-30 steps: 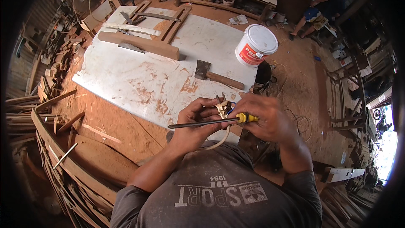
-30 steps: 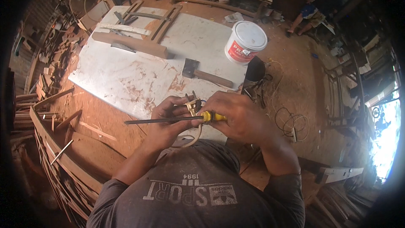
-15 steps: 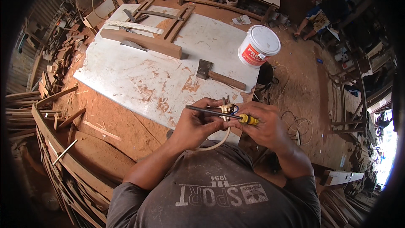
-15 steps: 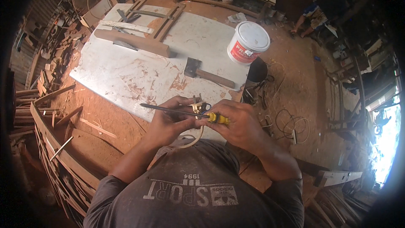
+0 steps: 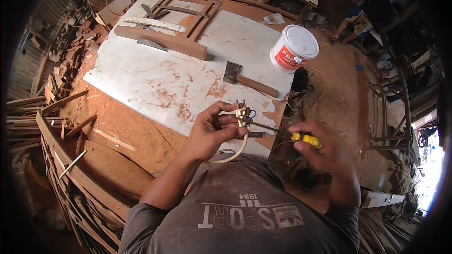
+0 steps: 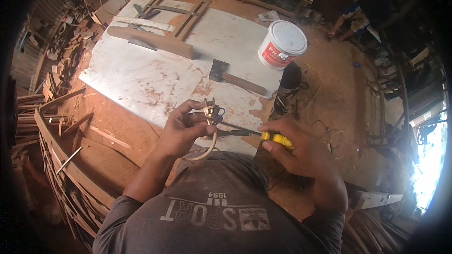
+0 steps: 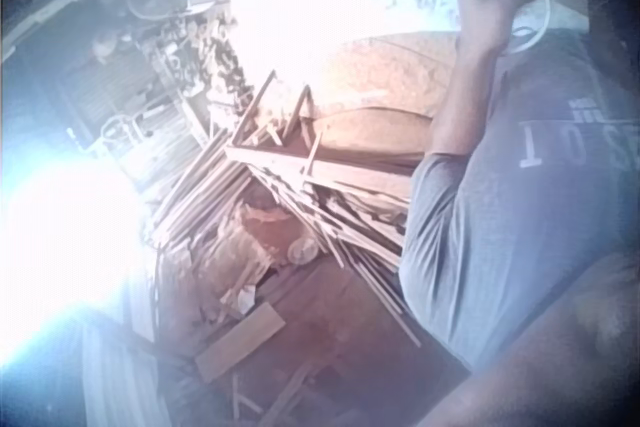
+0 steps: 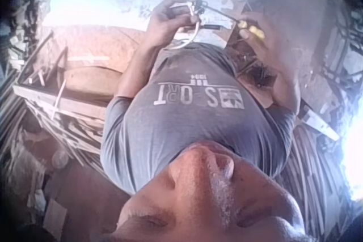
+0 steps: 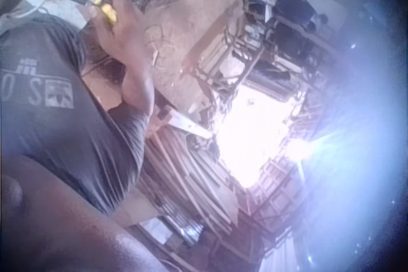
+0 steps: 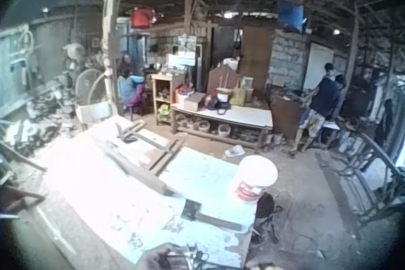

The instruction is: The person uses a screwdriver to tighten screws on a small electrical plug while holding it in the other hand. After securing the internal connections, the person attaches the white plastic cover to the plug and places the completed plug on the floor.

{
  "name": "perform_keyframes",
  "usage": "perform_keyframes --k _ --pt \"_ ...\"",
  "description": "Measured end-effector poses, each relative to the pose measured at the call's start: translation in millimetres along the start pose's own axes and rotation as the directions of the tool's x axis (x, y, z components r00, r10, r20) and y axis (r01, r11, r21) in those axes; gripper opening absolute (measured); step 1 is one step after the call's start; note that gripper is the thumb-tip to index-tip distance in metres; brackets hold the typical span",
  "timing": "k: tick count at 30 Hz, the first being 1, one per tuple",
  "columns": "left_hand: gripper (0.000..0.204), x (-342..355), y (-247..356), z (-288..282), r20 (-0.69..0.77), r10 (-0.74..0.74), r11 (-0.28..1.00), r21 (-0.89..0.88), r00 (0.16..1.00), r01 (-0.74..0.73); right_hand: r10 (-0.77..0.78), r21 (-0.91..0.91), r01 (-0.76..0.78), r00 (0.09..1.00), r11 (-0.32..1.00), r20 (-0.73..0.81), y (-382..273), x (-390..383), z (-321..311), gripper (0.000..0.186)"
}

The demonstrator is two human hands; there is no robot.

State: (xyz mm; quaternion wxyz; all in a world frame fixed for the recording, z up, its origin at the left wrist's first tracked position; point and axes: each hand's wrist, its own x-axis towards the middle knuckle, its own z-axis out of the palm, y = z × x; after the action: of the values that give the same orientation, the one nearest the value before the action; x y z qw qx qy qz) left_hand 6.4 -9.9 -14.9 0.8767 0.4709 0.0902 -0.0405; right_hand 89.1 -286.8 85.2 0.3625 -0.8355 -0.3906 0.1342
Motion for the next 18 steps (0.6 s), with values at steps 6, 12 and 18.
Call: perform_keyframes --k 6,12,18 --pt "0.048 1 5 -9 -0.023 0.028 1.0 -0.009 0.999 -0.028 -0.048 0.02 0.049 0.998 0.999 -0.041 1 -7 -9 0.025" --pt "0.047 2 2 -15 -0.043 0.059 0.998 -0.025 0.997 -0.061 -0.095 -0.036 0.094 0.995 0.995 -0.042 5 -10 -18 0.027" --pt "0.047 1 4 -15 -0.049 0.048 0.999 -0.003 0.998 -0.049 -0.051 0.003 0.051 0.998 0.999 -0.044 5 -10 -17 0.026"
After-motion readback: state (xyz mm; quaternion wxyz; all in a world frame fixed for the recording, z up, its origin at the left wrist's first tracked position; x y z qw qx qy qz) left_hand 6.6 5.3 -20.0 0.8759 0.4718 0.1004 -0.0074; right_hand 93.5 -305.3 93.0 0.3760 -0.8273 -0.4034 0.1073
